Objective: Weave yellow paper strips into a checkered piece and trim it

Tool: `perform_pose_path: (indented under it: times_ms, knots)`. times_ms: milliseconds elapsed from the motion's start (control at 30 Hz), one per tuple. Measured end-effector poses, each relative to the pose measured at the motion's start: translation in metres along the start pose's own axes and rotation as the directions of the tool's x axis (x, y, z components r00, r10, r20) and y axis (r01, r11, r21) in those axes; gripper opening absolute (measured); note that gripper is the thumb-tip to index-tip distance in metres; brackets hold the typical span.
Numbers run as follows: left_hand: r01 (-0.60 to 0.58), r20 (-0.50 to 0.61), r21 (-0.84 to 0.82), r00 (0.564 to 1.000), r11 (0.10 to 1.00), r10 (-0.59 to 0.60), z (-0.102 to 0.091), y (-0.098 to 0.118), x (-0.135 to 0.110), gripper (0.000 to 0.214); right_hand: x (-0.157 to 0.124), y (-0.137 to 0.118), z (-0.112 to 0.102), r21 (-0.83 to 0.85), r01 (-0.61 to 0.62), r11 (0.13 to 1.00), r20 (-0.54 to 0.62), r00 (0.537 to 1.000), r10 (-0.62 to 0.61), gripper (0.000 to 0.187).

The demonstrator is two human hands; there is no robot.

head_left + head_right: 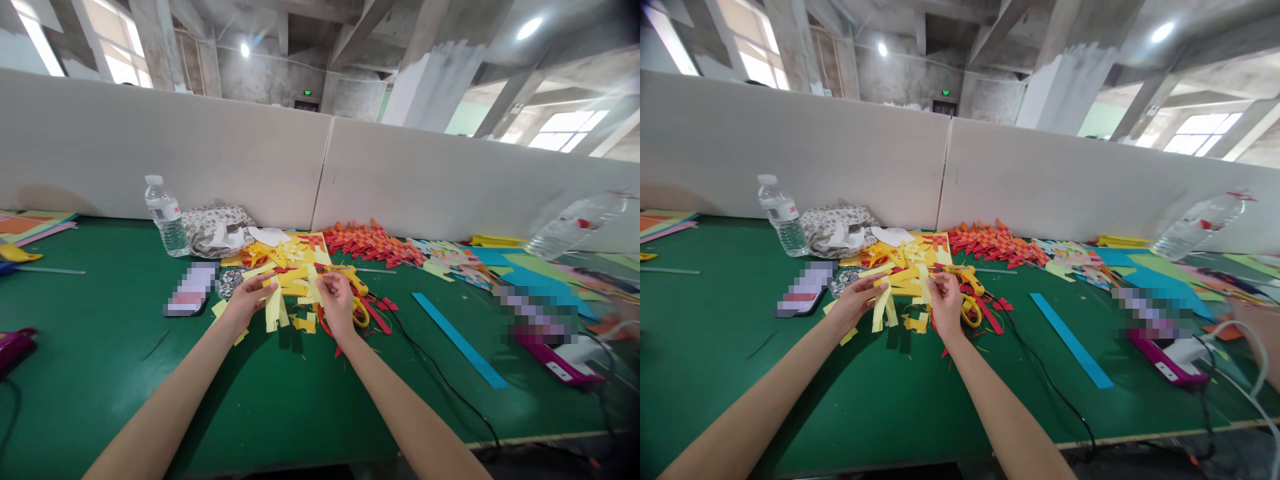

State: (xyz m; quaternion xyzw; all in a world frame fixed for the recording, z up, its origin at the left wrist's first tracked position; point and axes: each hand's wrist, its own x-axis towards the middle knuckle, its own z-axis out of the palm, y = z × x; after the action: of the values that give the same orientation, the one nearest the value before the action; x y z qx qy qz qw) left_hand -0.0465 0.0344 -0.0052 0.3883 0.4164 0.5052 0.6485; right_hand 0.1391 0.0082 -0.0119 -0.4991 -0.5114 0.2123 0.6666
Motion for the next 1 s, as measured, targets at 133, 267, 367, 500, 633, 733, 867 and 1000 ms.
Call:
perform_pose_path:
  times_ms: [133,267,367,500,633,733,867,1000]
  knots:
    - [0.002,0.005,-0.009,1.0,1.0,-0.002,-0.001,-0.001,0.001,0.044,-0.002,-0.002,0.001,0.021,0.01,1.0,0.044,0.999,-0.011,0.022]
    - [0.006,0.006,-0.009,1.0,1.0,-0.006,-0.002,-0.003,0.003,0.044,-0.004,-0.001,0.003,0.011,0.017,1.0,0.101,0.995,-0.018,0.02]
    - [0.006,0.017,-0.018,1.0,1.0,-0.006,-0.003,-0.005,0.003,0.045,-0.005,0.0,0.003,-0.022,0.01,1.0,0.196,0.981,-0.006,0.021]
    - [0.012,0.03,-0.026,0.999,1.0,-0.011,-0.001,-0.004,0.002,0.046,-0.009,-0.001,0.004,-0.069,0.003,0.998,0.333,0.943,0.02,0.024]
    - [0.038,0.053,-0.049,0.998,0.998,-0.035,0.001,-0.002,0.001,0.047,-0.013,-0.005,0.004,-0.063,-0.004,0.998,0.36,0.932,0.026,0.026]
    - [0.037,0.075,-0.092,0.997,0.995,-0.03,0.003,-0.003,0.001,0.042,-0.013,-0.007,0.005,-0.015,-0.063,0.998,0.33,0.942,0.065,0.029]
    - [0.038,0.066,-0.119,0.997,0.992,-0.03,0.003,-0.005,0.0,0.036,-0.01,-0.007,0.006,0.075,-0.199,0.977,0.296,0.94,0.169,0.037]
    - [0.052,0.094,-0.086,0.995,0.995,-0.044,0.005,-0.005,-0.003,0.033,-0.01,-0.007,0.007,0.115,-0.306,0.945,0.316,0.913,0.257,0.037]
